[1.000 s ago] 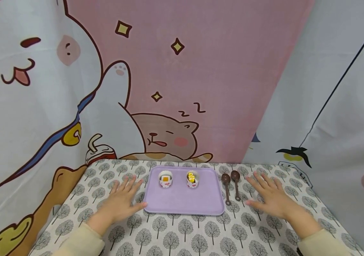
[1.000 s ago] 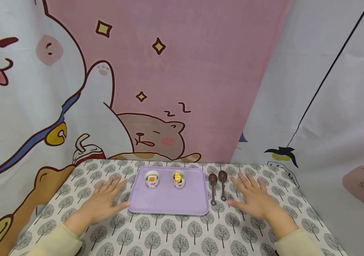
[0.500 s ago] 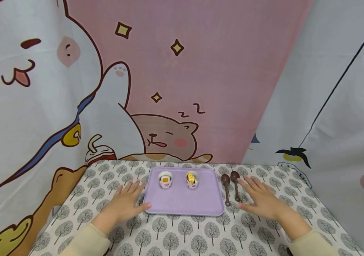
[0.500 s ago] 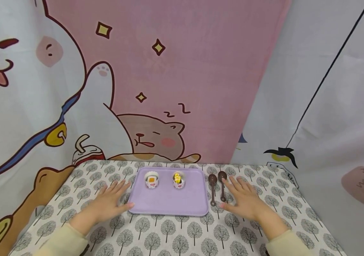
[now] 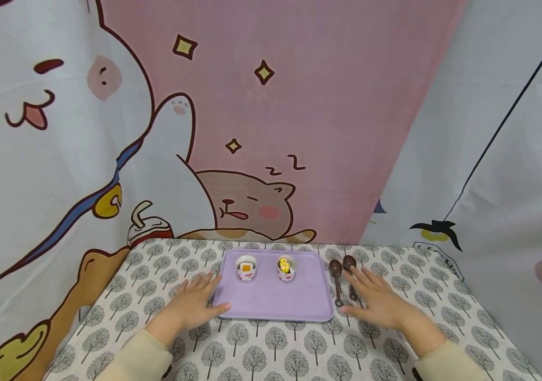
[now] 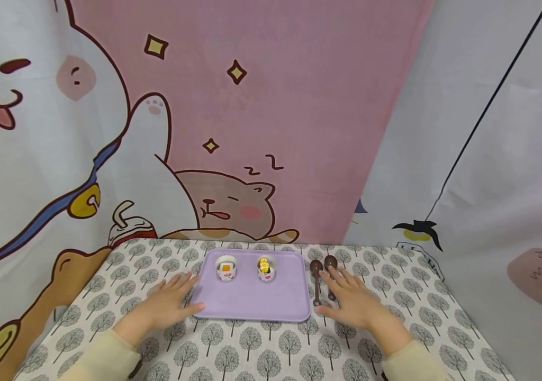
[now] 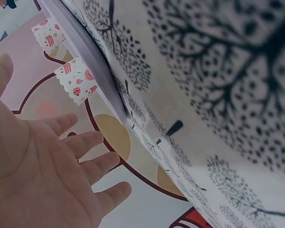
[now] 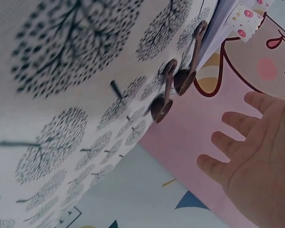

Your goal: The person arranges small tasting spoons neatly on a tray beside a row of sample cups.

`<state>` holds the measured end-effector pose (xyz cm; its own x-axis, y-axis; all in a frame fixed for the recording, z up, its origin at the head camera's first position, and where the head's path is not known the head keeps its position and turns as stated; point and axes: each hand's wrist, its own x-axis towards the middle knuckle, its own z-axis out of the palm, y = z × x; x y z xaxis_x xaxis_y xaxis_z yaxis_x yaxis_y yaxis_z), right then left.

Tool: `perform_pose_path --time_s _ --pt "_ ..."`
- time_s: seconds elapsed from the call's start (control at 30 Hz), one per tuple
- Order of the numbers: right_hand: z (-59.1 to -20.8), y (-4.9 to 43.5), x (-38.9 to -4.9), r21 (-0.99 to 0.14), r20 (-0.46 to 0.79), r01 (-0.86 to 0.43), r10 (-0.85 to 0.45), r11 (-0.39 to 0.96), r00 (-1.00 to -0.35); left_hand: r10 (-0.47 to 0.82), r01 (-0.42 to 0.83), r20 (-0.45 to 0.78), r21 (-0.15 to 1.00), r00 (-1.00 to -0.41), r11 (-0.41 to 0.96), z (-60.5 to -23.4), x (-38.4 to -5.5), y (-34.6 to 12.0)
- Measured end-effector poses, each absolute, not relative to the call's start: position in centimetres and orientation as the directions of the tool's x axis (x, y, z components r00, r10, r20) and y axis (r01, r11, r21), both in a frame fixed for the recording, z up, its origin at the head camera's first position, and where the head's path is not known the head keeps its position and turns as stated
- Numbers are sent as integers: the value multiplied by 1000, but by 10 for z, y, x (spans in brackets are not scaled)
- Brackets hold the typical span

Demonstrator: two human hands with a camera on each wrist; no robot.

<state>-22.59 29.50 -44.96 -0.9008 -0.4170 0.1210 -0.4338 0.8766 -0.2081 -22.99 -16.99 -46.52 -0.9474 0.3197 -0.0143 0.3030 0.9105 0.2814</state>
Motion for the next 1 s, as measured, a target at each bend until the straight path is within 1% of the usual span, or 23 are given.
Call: perform_pose_path --time_s 0.37,0.77,1.0 --pt "-457 277 -229 -211 98 -437 -426 874 -899 326 300 -55 269 -944 915 -473 -235 -163" --pt "-461 268 -235 -190 38 -471 -473 861 -880 317 283 -93 271 -944 920 -479 -241 -163" --pt "-466 259 -241 -186 15 -470 -476 863 -879 307 267 -109 280 -946 922 -478 -243 -162"
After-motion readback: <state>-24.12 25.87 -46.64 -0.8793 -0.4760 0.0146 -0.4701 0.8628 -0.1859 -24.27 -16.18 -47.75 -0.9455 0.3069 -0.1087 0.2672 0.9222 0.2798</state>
